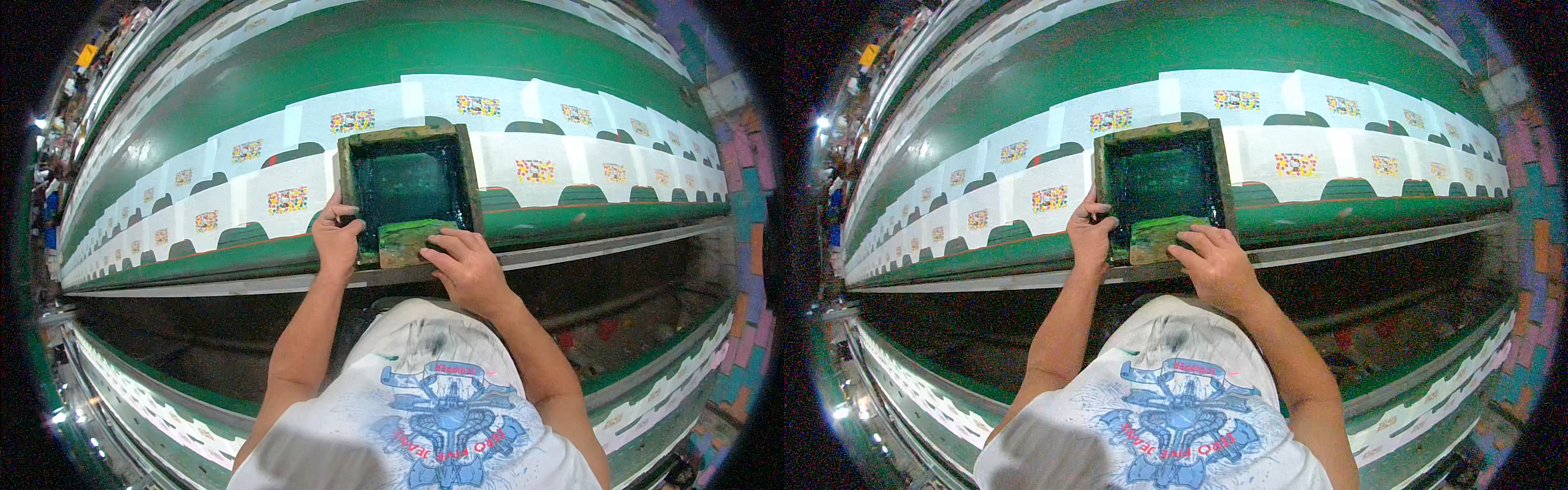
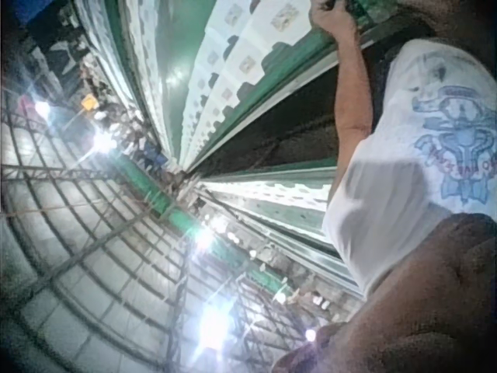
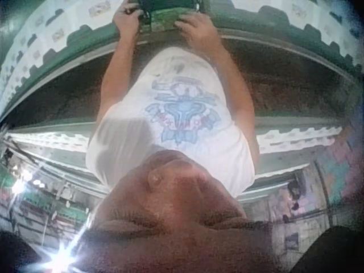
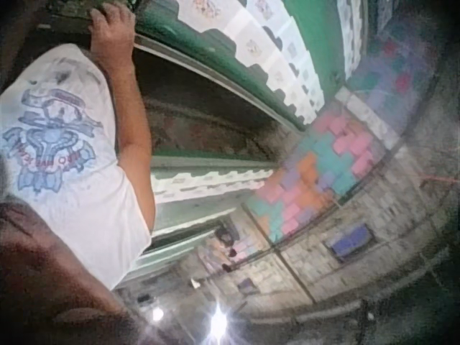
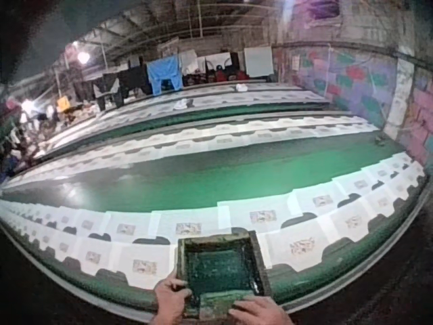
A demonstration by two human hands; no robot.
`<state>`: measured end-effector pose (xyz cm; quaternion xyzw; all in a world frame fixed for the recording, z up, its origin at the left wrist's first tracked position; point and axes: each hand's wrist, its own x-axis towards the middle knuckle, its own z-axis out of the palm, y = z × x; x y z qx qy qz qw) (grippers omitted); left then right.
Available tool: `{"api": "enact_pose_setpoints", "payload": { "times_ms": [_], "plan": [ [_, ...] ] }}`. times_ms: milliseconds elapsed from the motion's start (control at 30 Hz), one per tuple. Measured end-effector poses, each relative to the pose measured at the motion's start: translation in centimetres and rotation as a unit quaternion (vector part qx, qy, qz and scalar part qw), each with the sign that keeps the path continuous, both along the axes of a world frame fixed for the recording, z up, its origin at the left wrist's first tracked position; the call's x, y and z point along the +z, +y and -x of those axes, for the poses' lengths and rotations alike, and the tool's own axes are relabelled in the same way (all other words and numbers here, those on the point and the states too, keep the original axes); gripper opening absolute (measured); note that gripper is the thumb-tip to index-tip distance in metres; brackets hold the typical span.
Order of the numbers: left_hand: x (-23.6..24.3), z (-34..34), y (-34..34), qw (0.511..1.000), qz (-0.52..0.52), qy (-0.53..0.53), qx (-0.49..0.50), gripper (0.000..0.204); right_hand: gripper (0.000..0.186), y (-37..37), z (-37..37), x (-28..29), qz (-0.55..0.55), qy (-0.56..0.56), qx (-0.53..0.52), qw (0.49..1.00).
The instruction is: The person holds a screen-printing frame over a conveyor of white paper sheets and uses a squeegee to spread green ink across the screen. The person repeatedly wipes the screen surface with the squeegee, maintaining ink distribution while the conveyor moves beneath.
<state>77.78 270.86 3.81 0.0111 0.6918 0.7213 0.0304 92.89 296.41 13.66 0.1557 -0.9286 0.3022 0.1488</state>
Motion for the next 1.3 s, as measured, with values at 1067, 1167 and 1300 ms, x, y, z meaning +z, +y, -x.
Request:
{"api": "enact_pose_setpoints", "payload": {
  "times_ms": [1067, 1167, 1300],
  "plan": [
    [-0.8, 0.6, 0.7, 0.996, 0.082, 0.041, -0.007, 0.019, 0.020, 2.7, 14.5, 5.0, -0.153, -0.238, 0.079, 0.956],
    [-0.3, 0.5, 0.9, 0.995, 0.087, 0.042, -0.009, 0.020, 0.026, 2.8, 17.5, 4.2, -0.145, -0.195, 0.032, 0.969],
    [-0.2, 0.6, 0.8, 0.996, 0.076, 0.048, -0.016, 0.022, 0.042, 2.6, 19.6, 3.2, -0.135, -0.133, -0.026, 0.982]
  ]
}}
